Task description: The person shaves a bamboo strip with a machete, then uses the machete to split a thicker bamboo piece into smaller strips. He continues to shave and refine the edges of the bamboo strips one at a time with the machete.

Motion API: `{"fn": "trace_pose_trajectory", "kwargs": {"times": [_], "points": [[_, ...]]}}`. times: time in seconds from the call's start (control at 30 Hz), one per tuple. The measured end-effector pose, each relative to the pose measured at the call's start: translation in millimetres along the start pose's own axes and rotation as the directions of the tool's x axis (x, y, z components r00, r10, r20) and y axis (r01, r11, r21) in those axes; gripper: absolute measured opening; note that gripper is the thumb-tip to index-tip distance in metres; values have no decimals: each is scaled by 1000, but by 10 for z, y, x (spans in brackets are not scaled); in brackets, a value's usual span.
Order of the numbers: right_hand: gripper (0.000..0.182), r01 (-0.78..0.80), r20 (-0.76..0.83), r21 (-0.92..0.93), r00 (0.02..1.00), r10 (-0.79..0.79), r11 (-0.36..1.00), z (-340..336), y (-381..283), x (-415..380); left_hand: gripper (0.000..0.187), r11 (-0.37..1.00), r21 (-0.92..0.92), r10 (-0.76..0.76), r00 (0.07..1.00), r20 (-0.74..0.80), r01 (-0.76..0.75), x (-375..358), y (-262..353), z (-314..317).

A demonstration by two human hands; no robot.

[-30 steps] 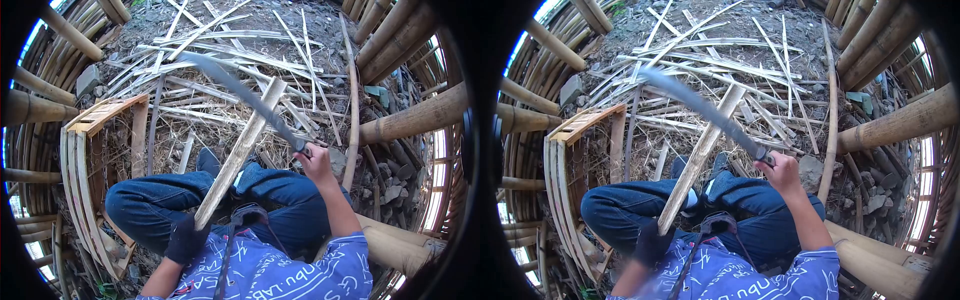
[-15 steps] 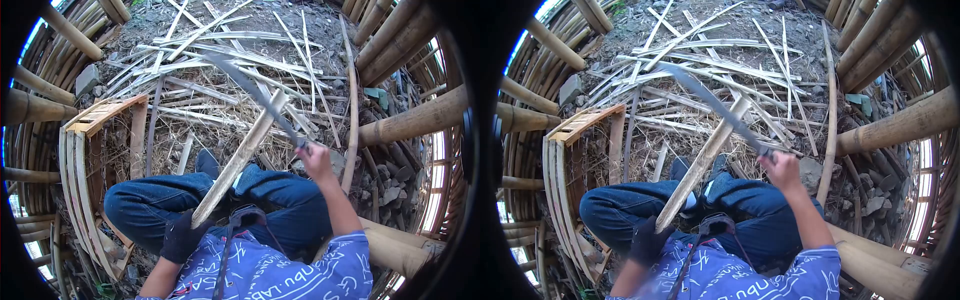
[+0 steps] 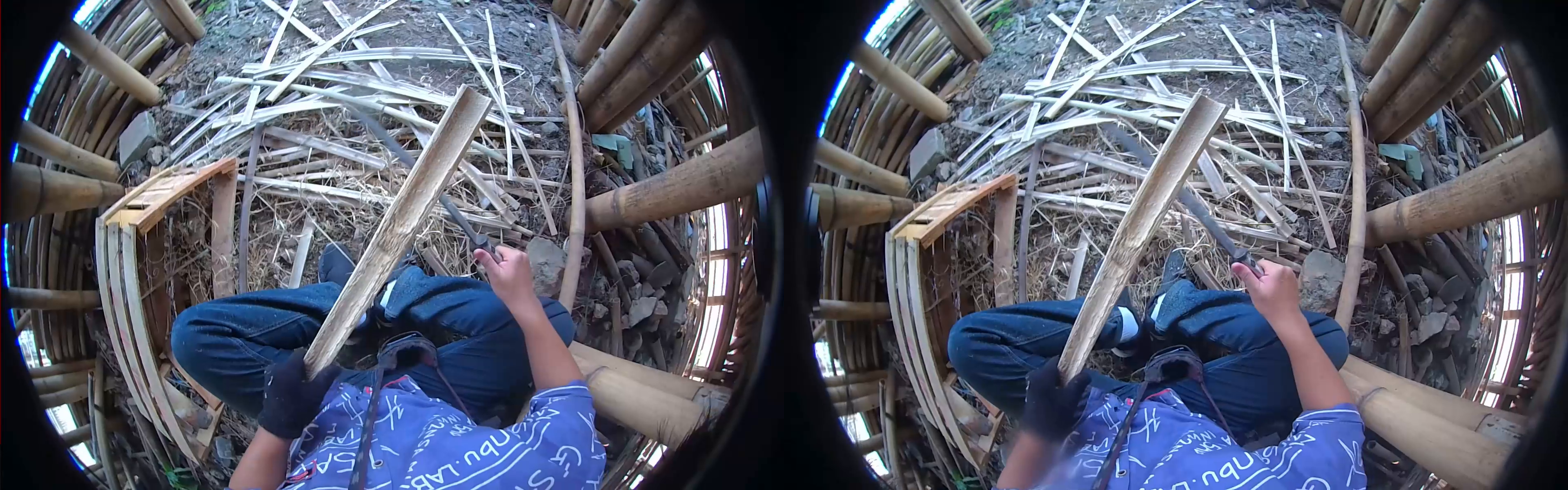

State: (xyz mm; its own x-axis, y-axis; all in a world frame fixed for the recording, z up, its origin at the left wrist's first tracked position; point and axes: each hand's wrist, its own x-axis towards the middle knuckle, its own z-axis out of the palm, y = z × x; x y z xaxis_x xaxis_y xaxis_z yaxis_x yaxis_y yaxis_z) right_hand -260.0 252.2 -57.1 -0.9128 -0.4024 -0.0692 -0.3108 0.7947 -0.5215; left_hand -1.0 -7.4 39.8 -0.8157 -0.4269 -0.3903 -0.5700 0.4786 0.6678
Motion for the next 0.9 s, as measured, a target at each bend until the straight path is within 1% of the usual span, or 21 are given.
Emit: {"fn": "trace_pose_trajectory", "kwargs": {"times": [0.03,0.07,0.13,0.17,0.2,0.23,0.27,0.33,0.37,0.4,0.47,0.5,0.53,0.57,0.6,0.63,0.73,0.77,0.8,0.87,0.9], "points": [[65,-121,10,166,993,121,979,52,63,-16,30,992,90,94,990,-107,-85,7,32,-15],[66,-232,46,326,972,230,916,120,131,-32,30,992,92,98,989,-114,-87,23,-3,-12],[64,-264,62,432,963,263,862,173,123,-59,29,999,17,52,997,-60,-51,62,-122,12],[61,-326,120,581,940,319,746,152,115,-84,29,998,20,54,997,-63,-53,82,-129,36],[59,-381,183,704,913,365,599,99,64,-115,26,993,-91,-72,997,26,74,106,-111,77],[49,-369,188,770,911,367,520,77,10,-156,24,960,-188,-185,974,131,207,128,-89,108],[49,-371,183,770,907,378,518,63,-46,-200,24,962,-185,-178,974,141,203,155,-66,116],[40,-230,90,867,945,316,442,37,-161,-276,21,915,-291,-204,942,265,280,227,-11,115],[25,-206,99,889,959,266,409,-17,-222,-286,21,919,-284,-197,943,269,273,260,7,128],[25,-201,92,892,957,274,404,-4,-223,-290,19,909,-332,-160,946,281,252,298,14,151],[18,-93,-30,830,977,211,550,24,-218,-323,17,901,-369,-117,947,298,227,349,-6,196],[16,-108,-47,762,974,221,639,-58,-312,-309,19,854,-452,-111,939,325,257,378,-34,222],[16,-102,-58,765,972,226,636,-84,-300,-295,23,797,-531,-103,931,349,288,410,-68,255],[18,-20,-124,618,985,123,786,-105,-283,-288,23,803,-526,-97,932,349,281,433,-153,296],[20,68,-166,442,986,7,894,-117,-278,-283,27,887,-447,41,944,327,117,450,-271,338],[20,71,-174,447,985,9,892,-109,-297,-282,32,932,-358,179,931,318,-57,468,-334,355],[23,226,-235,300,959,-158,927,-61,-411,-281,35,930,-344,249,913,322,-132,484,-349,415],[34,206,-185,259,969,-160,944,-102,-456,-260,33,885,-322,412,888,204,-337,484,-327,465],[34,203,-187,263,970,-156,943,-117,-457,-232,33,887,-317,411,888,207,-337,464,-265,459],[44,190,-101,224,980,-171,956,-150,-424,-194,31,915,-23,400,902,162,-402,407,-130,390],[48,224,-118,233,973,-201,946,-165,-392,-175,31,915,-20,402,901,162,-404,400,-125,386]]}}
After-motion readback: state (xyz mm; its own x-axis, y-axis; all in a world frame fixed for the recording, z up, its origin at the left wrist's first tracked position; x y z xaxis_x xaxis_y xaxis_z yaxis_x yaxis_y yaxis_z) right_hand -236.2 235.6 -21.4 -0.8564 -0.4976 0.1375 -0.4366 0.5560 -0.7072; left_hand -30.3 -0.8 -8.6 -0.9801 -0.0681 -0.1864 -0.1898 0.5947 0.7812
